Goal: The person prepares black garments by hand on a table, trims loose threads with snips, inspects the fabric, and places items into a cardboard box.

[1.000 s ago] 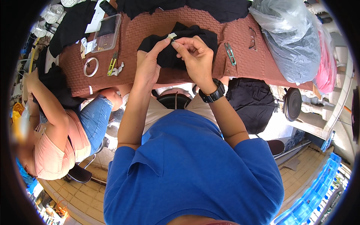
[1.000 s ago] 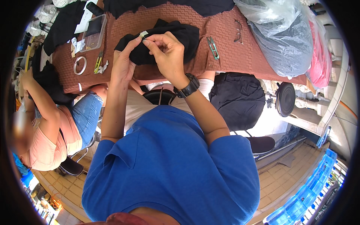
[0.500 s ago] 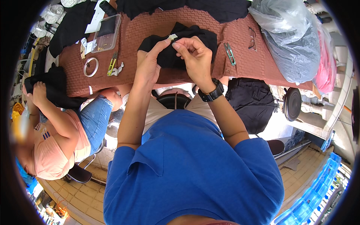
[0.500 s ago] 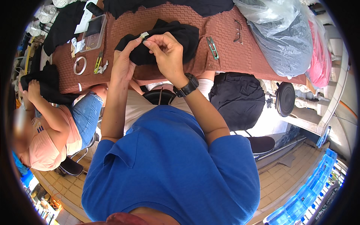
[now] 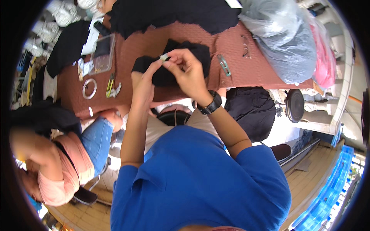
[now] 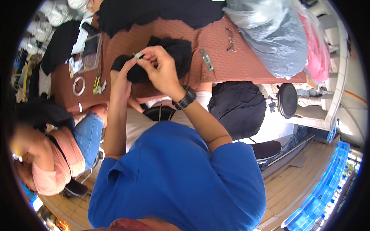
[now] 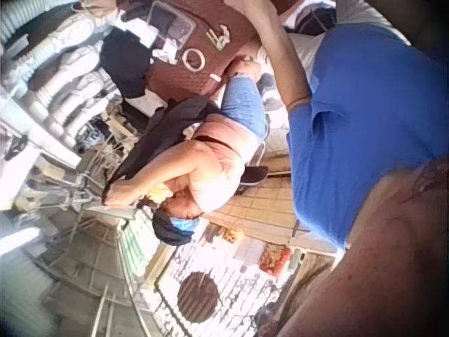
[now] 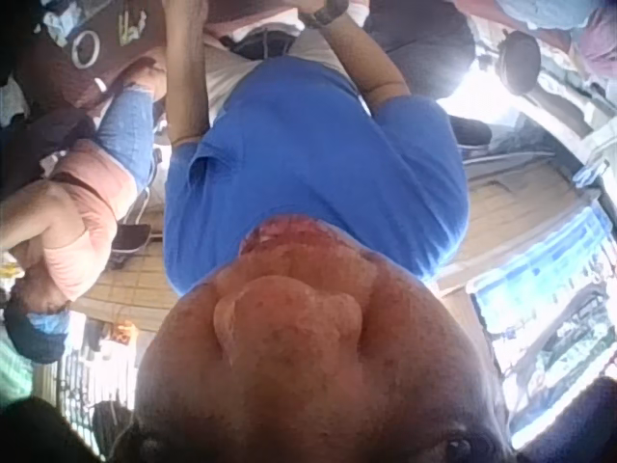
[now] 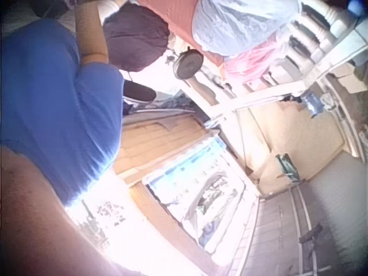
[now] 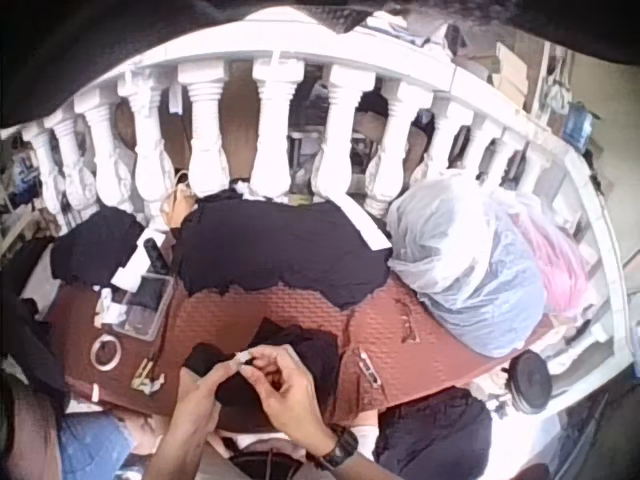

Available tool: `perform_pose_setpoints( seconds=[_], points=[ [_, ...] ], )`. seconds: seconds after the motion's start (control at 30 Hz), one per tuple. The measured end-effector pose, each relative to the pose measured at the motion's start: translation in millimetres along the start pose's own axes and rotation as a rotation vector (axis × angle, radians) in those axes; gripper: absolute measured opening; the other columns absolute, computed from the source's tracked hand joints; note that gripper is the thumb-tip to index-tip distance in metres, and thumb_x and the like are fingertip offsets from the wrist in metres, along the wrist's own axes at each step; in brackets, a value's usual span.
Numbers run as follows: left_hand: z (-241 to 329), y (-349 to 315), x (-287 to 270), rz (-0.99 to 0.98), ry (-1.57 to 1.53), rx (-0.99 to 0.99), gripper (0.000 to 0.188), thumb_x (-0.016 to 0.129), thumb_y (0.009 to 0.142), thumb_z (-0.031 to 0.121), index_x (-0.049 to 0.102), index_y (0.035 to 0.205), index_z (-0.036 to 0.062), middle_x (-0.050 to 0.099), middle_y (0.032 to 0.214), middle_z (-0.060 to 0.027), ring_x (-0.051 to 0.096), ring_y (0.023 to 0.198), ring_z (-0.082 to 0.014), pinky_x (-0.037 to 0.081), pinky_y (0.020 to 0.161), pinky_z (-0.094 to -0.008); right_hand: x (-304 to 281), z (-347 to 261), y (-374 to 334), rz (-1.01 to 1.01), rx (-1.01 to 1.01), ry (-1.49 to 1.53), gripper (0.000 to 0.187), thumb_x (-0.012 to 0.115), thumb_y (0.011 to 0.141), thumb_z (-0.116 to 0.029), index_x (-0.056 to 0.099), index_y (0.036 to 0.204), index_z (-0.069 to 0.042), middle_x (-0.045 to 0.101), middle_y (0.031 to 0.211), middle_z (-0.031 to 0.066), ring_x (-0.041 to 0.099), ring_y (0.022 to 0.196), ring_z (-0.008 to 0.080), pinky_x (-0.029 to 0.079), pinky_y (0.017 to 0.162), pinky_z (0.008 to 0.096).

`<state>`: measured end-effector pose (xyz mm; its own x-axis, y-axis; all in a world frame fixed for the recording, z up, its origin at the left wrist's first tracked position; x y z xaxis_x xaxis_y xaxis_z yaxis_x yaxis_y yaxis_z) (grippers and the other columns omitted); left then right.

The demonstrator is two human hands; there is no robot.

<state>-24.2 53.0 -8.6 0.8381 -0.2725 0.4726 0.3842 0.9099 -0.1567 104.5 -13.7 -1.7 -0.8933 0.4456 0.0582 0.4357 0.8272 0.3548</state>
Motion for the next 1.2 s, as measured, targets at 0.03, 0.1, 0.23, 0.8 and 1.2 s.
perform_pose_setpoints(
  seconds=[0.03, 0.1, 0.23, 0.8, 1.2],
  points=[
    [0, 0, -1, -0.026, 0.019, 0.067, 0.016, 0.076, 0.084, 0.001, 0.061, 0.091, 0.0039, 0.061, 0.088, -0.0004, 0.060, 0.081, -0.0081, 0.048, 0.073, -0.0238, -1, -12, 4, -0.022, -0.080, -0.241, 0.020, 0.071, 0.087, 0.002, 0.066, 0.107, -0.002, 0.059, 0.095, 0.0065, 0.059, 0.074, 0.0111, 0.050, 0.067, 0.0247],
    [-4, 2, -6, -0.006, 0.139, 0.163, 0.018, 0.076, 0.084, 0.001, 0.059, 0.092, 0.0037, 0.060, 0.089, 0.0004, 0.058, 0.080, -0.0081, 0.047, 0.073, -0.0230, -1, -19, 10, -0.103, -0.133, -0.313, 0.014, 0.070, 0.085, 0.002, 0.070, 0.099, -0.001, 0.056, 0.093, 0.0108, 0.059, 0.076, 0.0215, 0.050, 0.067, 0.0316],
    [-2, 3, -8, 0.013, 0.272, 0.262, 0.020, 0.076, 0.084, 0.001, 0.059, 0.092, 0.0038, 0.058, 0.089, 0.0008, 0.055, 0.079, -0.0082, 0.046, 0.071, -0.0227, -5, -20, 20, -0.155, -0.245, -0.347, 0.010, 0.071, 0.086, -0.001, 0.072, 0.096, -0.002, 0.059, 0.090, 0.0095, 0.059, 0.076, 0.0229, 0.048, 0.067, 0.0325],
    [-7, 9, -3, 0.043, 0.387, 0.374, 0.020, 0.076, 0.083, -0.003, 0.060, 0.095, 0.0001, 0.060, 0.088, -0.0002, 0.053, 0.075, -0.0095, 0.046, 0.069, -0.0240, -15, -109, 46, -0.232, -0.286, -0.004, 0.006, 0.052, 0.099, 0.005, 0.053, 0.104, 0.001, 0.066, 0.087, 0.0097, 0.067, 0.078, 0.0130, 0.055, 0.067, 0.0279],
    [-29, 24, -16, 0.101, 0.523, 0.537, 0.030, 0.081, 0.081, 0.007, 0.055, 0.071, -0.0042, 0.054, 0.070, 0.0029, 0.046, 0.062, -0.0077, 0.040, 0.053, -0.0278, -75, -251, 31, -0.419, -0.831, 0.538, 0.016, 0.067, 0.096, -0.012, 0.058, 0.103, -0.001, 0.066, 0.087, 0.0177, 0.065, 0.063, 0.0263, 0.059, 0.056, 0.0366]
  ],
)
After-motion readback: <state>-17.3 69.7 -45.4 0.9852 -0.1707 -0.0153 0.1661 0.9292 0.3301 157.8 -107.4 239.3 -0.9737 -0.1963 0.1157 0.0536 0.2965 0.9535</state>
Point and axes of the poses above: each hand's wrist, its own y-axis towards the middle knuckle, its own x-axis out of the palm, z = x × y, the point moved 2 cm from there along y, towards the middle knuckle
